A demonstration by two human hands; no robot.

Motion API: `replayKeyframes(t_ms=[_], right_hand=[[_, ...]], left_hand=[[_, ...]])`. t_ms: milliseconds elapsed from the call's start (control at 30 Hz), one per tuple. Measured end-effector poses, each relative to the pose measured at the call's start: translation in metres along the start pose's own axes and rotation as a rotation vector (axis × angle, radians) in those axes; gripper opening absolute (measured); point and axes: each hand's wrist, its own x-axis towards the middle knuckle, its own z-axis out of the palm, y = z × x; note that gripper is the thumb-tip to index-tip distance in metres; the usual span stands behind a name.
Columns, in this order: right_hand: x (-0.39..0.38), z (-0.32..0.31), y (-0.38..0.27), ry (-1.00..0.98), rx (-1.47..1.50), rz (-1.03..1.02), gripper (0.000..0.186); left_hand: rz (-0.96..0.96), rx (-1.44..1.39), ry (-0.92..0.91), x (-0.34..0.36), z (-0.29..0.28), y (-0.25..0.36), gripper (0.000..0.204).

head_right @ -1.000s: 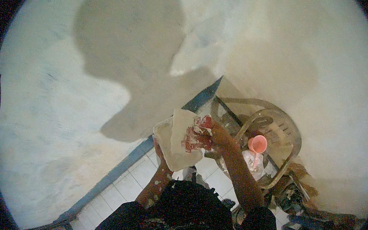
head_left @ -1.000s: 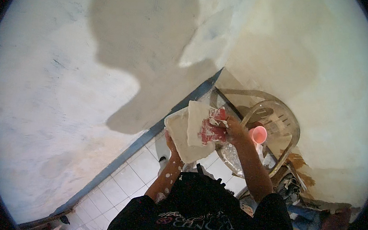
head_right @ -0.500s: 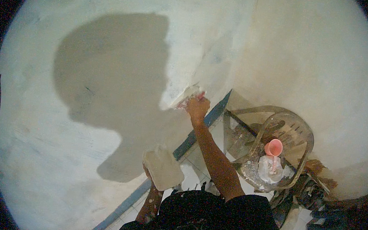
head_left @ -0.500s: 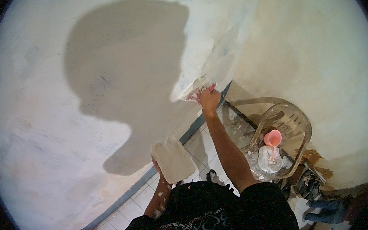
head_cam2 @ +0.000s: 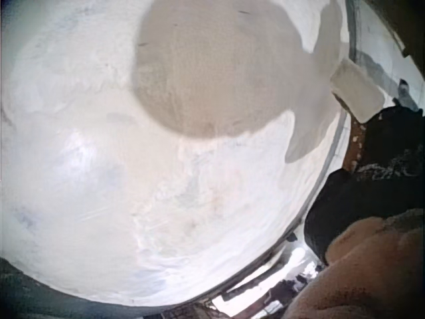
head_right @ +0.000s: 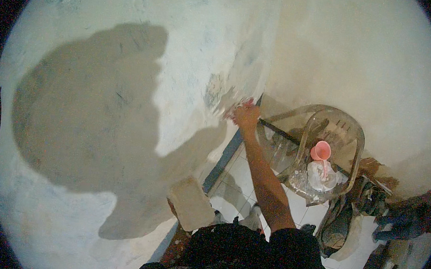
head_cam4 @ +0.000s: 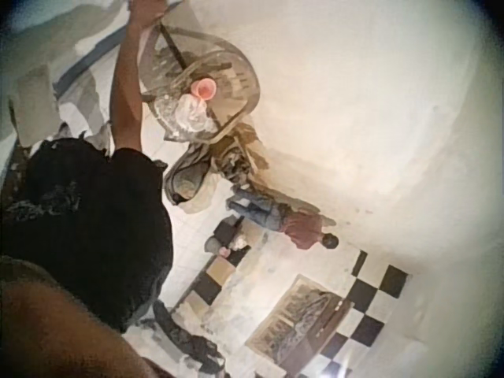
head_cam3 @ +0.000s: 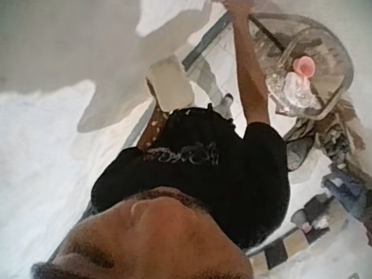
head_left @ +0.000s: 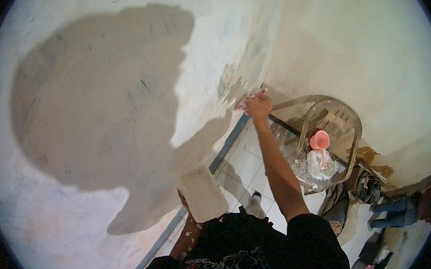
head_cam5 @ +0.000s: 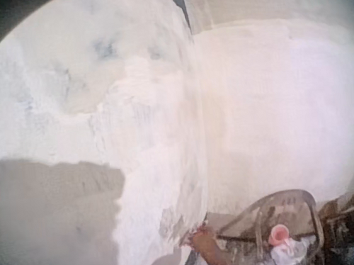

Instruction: The person applies plaster to a wall using a putty knife, scooping the material from a small tray and smoothing it onto the surface.

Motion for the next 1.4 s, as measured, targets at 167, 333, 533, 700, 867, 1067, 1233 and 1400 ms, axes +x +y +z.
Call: replayKeyframes(t_ms=[167, 333, 533, 700, 867, 1067, 1233, 1400], right_hand=[[0.028, 0.042, 0.041, 0.266, -0.416, -0.329, 0.022], [-0.004, 0.036, -0.086, 0.006, 0.098, -0.172, 0.017], [0.008, -0.007, -0.08, -0.033, 0.143, -0.27, 0.016], [0.003, 0.04, 0.005, 0.073, -0.564, -0.836, 0.038], [-0.097, 0.044, 0.048, 0.081, -0.636, -1.277, 0.046], [-0.032, -0.001, 0.074, 0.061, -0.343, -0.57, 0.021], [0.034, 0.012, 0.006, 0.065, -0.202, -0.359, 0.017], [0.027, 0.029, -0.05, 0.209, -0.201, -0.555, 0.017]], left_hand=[[-0.022, -0.001, -0.035, 0.002, 0.003, -0.007, 0.07], [0.032, 0.001, -0.016, -0.014, -0.004, 0.002, 0.07], [0.026, 0.001, -0.013, -0.013, -0.003, -0.018, 0.072], [0.014, 0.018, -0.015, -0.008, -0.001, -0.026, 0.072], [0.025, 0.015, -0.006, -0.01, -0.004, -0.022, 0.073], [0.013, 0.025, -0.019, -0.011, 0.004, -0.019, 0.074], [0.02, 0.023, -0.007, -0.01, 0.0, -0.019, 0.075], [0.06, 0.029, 0.017, -0.008, -0.007, -0.013, 0.076]])
